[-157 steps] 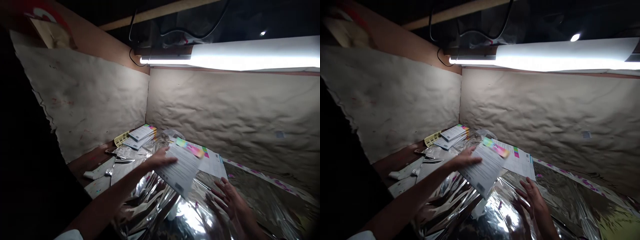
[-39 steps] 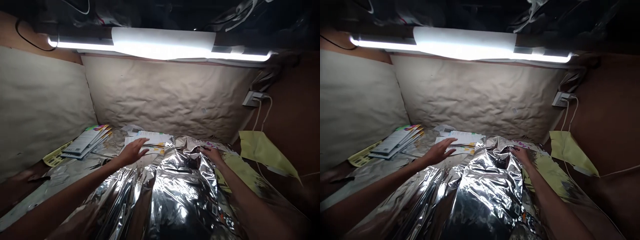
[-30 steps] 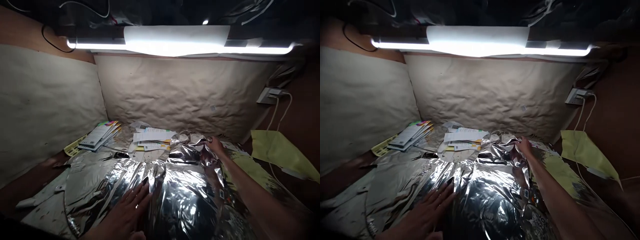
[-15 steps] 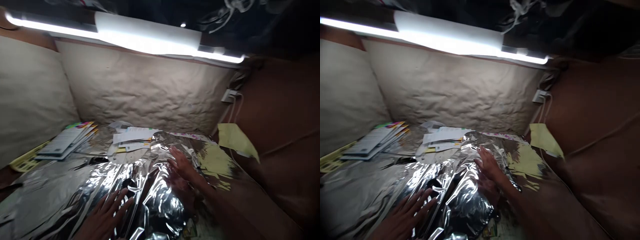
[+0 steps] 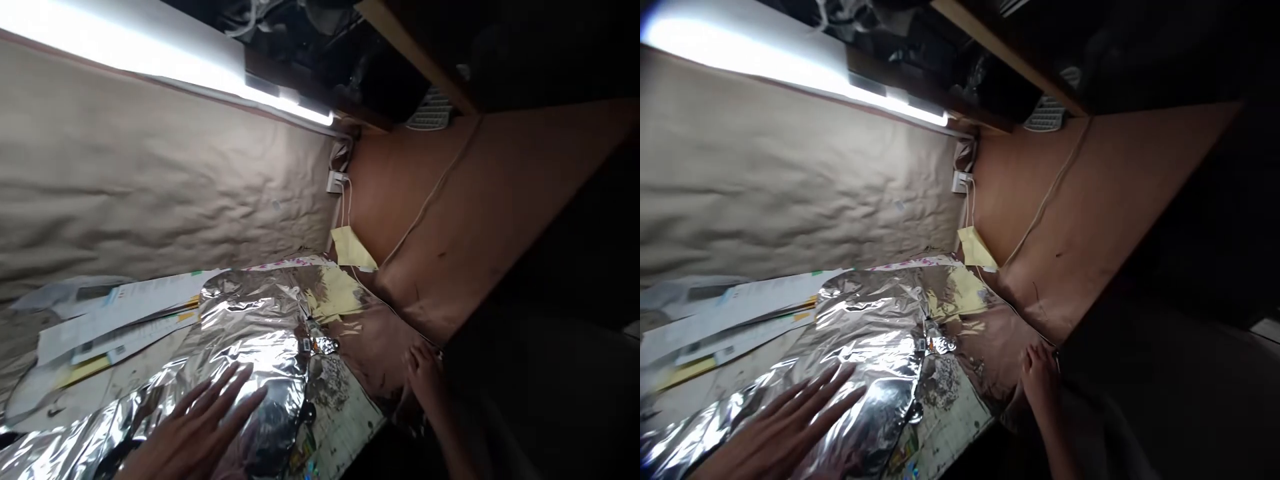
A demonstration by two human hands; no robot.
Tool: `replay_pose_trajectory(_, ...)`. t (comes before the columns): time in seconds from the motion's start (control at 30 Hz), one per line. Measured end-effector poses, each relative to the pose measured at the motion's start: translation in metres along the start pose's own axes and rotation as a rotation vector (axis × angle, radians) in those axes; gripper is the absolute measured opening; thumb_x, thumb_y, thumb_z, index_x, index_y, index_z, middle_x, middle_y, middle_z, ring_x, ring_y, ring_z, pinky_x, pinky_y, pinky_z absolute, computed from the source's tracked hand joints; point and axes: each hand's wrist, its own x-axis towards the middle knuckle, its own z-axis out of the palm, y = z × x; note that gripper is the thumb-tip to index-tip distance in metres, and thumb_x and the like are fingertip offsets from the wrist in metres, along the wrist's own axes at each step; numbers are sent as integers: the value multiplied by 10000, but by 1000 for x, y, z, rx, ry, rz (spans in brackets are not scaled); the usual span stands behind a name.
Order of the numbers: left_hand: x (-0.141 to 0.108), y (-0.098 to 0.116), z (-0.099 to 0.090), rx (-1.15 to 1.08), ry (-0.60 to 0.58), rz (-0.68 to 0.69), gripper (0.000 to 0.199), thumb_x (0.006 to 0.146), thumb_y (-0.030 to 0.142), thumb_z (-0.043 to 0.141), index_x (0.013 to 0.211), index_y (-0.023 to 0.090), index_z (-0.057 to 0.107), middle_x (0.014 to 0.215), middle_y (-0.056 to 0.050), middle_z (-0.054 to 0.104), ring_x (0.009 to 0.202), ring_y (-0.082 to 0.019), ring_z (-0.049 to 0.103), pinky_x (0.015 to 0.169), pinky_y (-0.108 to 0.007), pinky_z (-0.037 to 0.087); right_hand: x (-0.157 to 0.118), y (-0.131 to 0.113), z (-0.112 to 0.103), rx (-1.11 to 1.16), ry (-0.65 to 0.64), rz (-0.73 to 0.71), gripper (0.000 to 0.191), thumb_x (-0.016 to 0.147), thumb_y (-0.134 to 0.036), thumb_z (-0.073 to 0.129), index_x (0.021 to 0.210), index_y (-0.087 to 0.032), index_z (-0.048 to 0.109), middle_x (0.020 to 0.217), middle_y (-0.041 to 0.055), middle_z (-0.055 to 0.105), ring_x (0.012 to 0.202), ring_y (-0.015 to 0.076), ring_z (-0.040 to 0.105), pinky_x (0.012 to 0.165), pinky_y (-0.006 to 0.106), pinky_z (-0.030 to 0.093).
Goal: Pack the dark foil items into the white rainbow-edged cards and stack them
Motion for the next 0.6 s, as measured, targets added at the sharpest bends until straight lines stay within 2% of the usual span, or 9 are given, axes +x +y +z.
replay_pose_trajectory(0.07,48,14,-7,-114,-136,32,672,908,575,521,1511,398,282,1540,-23,382,1372,-294,425,1083,-413,397,0,-10,0,18,-11,17,452,891,-349,357,904,-110,741,1099,214,708,1036,335,638,932,468,477)
replay_pose_trajectory(0.13,91,30,-5,-256,-221,37,626,917,536,528,1492,364,350,1525,-44,414,1368,-313,428,1086,-456,391,1,-17,-4,38,-28,26,412,902,-291,362,917,-140,745,1072,169,730,1031,297,645,936,425,481)
replay_pose_trajectory(0.23,145,54,14,-485,-307,82,555,912,450,555,1437,297,456,1419,-80,544,1263,-308,538,1040,-446,423,1,-26,-17,54,-46,37,349,889,-209,396,917,-191,743,1048,112,745,1016,263,648,920,384,479)
replay_pose_trajectory(0.3,175,70,33,-668,-314,48,530,893,446,579,1386,259,523,1310,-113,624,1161,-321,602,973,-441,451,2,-32,-28,57,-51,48,317,872,-171,422,889,-201,737,1024,103,746,968,259,650,875,373,479)
replay_pose_trajectory(0.37,200,86,53,-978,-343,-75,535,854,487,632,1315,217,593,1169,-129,688,1058,-308,642,908,-405,463,5,-41,-40,61,-50,60,286,866,-155,445,852,-200,727,961,103,744,897,258,647,817,367,471)
replay_pose_trajectory(0.47,232,103,79,-1412,-398,-338,600,763,565,714,1198,157,650,966,-99,707,885,-245,661,773,-325,476,17,-63,-60,77,-32,66,251,892,-171,458,847,-183,705,873,104,724,832,256,632,787,369,450)
replay_pose_trajectory(0.53,250,105,91,-1518,-386,-468,645,779,641,654,1194,148,617,936,-77,676,798,-198,647,679,-282,471,26,-89,-72,99,-21,37,234,911,-178,460,876,-183,691,911,100,714,872,252,622,835,377,439)
replay_pose_trajectory(0.6,264,99,100,-1571,-358,-564,658,838,694,534,1217,156,562,953,-63,646,742,-162,632,620,-257,466,33,-124,-82,126,-20,-15,218,913,-158,472,893,-201,685,977,87,708,940,248,610,921,392,416)
